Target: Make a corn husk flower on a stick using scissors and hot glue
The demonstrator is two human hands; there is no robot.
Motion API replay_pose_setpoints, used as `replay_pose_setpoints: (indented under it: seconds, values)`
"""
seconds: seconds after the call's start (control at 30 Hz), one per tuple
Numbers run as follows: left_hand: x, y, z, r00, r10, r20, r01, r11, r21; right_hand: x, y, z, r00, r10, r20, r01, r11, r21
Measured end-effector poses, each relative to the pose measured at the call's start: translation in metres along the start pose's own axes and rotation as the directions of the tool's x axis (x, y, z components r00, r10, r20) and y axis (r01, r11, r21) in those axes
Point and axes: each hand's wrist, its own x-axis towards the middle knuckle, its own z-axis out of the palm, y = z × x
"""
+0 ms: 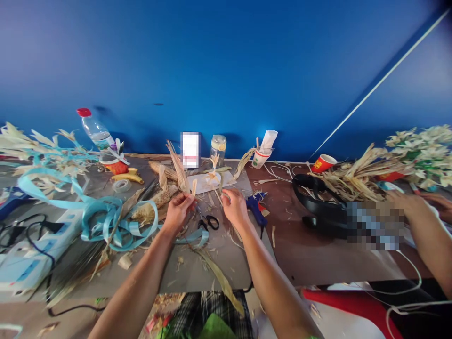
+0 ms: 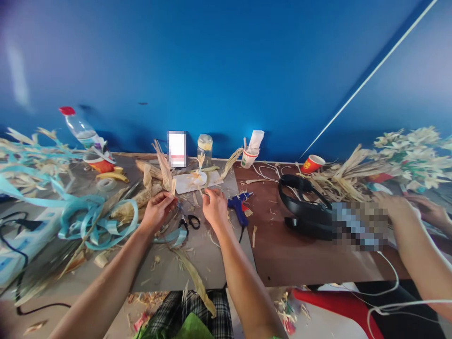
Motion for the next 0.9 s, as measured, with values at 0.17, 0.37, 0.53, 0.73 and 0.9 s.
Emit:
replay_pose_setpoints:
  seconds: [0.17, 0.37, 0.53, 0.73, 0.9]
  values:
    - [-0.002, 0.001, 0.004, 0.999, -0.032, -0.022, 0.031, 0.999, -0.025, -0.004, -0.012, -0.001, 0.994, -0.098, -0.043, 0.1, 0.994, 0.052]
    - [-0.001, 0.002, 0.004, 0.999, -0.038, -0.027, 0.037, 0.999, -0.031, -0.009, -0.022, 0.0, 0.99, -0.141, 0.007, 0.14, 0.989, 0.053]
    - [-0.001, 0.002, 0.002, 0.999, -0.019, -0.032, 0.016, 0.997, -0.079, -0.015, -0.026, 0.004, 0.955, -0.193, 0.224, 0.188, 0.981, 0.046]
    - [-0.001, 0.003, 0.0, 0.999, -0.004, -0.036, 0.002, 0.998, -0.056, -0.02, -0.034, 0.006, 0.941, -0.183, 0.286, 0.203, 0.978, -0.042]
    - [-0.001, 0.003, 0.001, 0.999, -0.027, -0.042, 0.024, 0.997, -0.072, -0.015, -0.024, 0.007, 0.984, -0.058, 0.167, 0.086, 0.982, -0.168]
